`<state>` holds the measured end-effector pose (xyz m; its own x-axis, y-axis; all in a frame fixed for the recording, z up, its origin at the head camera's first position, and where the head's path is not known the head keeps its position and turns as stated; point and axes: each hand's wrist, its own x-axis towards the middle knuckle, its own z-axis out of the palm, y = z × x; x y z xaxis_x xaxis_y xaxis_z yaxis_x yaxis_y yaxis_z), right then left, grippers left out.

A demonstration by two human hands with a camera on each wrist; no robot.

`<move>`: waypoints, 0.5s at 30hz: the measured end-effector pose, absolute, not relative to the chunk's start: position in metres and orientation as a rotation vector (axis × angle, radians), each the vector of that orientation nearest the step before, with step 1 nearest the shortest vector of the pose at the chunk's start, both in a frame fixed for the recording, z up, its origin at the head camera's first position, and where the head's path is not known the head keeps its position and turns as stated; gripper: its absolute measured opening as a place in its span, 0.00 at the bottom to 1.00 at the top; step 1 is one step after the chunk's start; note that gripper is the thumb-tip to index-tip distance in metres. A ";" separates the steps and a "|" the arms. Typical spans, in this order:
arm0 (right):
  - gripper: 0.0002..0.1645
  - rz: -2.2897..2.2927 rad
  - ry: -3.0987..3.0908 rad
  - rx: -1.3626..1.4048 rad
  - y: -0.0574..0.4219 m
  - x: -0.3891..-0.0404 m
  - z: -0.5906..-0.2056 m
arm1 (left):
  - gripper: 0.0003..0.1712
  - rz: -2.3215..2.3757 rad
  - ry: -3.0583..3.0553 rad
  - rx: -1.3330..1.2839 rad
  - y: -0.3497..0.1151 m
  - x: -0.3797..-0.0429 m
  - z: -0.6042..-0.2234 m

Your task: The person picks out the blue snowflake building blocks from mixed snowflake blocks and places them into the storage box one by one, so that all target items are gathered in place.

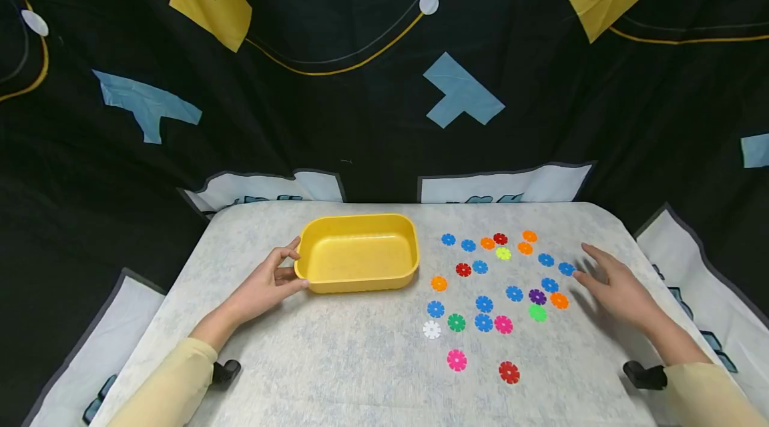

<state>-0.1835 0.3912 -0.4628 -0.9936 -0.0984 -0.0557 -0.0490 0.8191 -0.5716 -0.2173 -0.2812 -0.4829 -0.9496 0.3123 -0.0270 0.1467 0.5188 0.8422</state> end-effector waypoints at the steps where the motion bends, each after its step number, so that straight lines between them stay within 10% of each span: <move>1: 0.47 -0.933 2.904 -0.102 0.392 -0.184 -0.462 | 0.36 1.408 2.582 0.399 -0.281 -0.217 -0.483; 15: 0.27 -1.073 2.788 0.023 0.415 -0.202 -0.464 | 0.35 1.443 2.594 0.359 -0.274 -0.217 -0.484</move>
